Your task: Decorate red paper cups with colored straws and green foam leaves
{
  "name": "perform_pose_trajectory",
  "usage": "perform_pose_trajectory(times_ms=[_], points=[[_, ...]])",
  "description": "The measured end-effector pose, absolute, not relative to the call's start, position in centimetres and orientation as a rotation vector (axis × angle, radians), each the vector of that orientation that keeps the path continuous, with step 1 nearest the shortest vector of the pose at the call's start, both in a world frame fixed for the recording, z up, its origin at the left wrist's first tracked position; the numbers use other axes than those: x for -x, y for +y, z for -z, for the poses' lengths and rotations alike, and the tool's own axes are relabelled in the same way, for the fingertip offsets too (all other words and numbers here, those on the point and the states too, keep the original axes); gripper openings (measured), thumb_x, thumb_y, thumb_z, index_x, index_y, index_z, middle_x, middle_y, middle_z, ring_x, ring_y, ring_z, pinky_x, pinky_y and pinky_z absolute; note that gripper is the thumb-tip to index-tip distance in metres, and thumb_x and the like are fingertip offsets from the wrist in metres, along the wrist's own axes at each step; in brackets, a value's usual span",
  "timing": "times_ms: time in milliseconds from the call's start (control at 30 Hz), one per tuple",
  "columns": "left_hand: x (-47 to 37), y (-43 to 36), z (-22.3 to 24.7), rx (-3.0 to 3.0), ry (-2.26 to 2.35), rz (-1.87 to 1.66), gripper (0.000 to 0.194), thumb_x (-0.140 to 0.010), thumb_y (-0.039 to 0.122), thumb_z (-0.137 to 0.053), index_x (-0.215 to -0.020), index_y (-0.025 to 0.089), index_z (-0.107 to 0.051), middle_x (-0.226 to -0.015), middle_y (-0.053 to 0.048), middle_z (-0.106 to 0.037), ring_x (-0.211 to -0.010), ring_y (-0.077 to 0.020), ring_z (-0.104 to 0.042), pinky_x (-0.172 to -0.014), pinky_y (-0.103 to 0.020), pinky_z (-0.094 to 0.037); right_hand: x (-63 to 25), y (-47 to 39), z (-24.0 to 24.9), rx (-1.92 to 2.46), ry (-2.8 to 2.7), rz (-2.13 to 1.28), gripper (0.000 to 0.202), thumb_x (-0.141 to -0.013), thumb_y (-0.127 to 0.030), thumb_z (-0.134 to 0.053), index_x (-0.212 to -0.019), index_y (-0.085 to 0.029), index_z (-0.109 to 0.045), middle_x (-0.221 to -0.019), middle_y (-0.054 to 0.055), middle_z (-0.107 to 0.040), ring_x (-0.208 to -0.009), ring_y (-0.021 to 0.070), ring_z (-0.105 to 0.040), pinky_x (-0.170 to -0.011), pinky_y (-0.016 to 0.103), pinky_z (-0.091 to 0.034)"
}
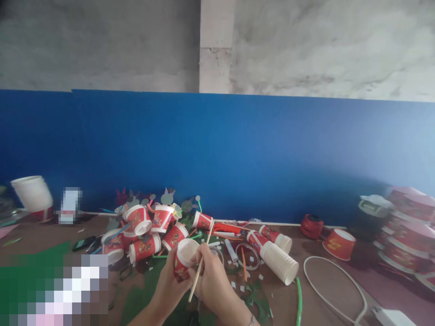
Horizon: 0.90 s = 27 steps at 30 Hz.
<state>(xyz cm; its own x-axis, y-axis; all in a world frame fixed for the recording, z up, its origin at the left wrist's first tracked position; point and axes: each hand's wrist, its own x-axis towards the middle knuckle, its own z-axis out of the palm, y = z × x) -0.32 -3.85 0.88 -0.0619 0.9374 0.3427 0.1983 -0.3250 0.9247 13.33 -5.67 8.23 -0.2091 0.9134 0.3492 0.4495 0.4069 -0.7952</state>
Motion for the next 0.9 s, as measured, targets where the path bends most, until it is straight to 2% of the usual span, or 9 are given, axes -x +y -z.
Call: perform_pose_trajectory(times_ms=[233,533,900], points=[[0.47,-3.96,-0.98,-1.603,1.241,-1.383,0.056,-0.070,0.020,-0.062,-0.121,0.019,-0.039,-0.102,-0.007,-0.066,-0.087,-0.0218,-0.066,-0.078,-0.033,-0.053,-13.25,-5.58,-8.22,1.144,-1.765,-0.794,0.022,-0.063,-0.009,-0.047,-0.071,-0.023,-0.032,-0.064,-0.007,-0.043,-0.059,0.0113,-0.040,-0.055,0.020,-0.032],[0.48,-4.00,-1.40,-1.582,1.263,-1.393,0.063,-0.066,0.026,-0.068,-0.122,0.018,-0.040,-0.100,-0.007,-0.068,-0.086,-0.0237,-0.066,-0.075,-0.033,-0.053,-13.12,-5.67,-8.49,1.048,-1.731,-0.869,0.021,-0.063,-0.005,-0.043,-0.072,-0.023,-0.035,-0.067,-0.005,-0.045,-0.061,0.0116,-0.046,-0.055,0.020,-0.035],[0.57,-3.98,-1.13,-1.595,1.305,-1.408,0.061,-0.067,0.025,-0.066,-0.121,0.019,-0.041,-0.093,-0.005,-0.068,-0.080,-0.0223,-0.065,-0.073,-0.033,-0.052,-12.98,-5.71,-8.71,1.144,-1.755,-0.847,0.022,-0.065,-0.008,-0.050,-0.072,-0.023,-0.035,-0.067,-0.005,-0.046,-0.059,0.0108,-0.044,-0.056,0.020,-0.036]])
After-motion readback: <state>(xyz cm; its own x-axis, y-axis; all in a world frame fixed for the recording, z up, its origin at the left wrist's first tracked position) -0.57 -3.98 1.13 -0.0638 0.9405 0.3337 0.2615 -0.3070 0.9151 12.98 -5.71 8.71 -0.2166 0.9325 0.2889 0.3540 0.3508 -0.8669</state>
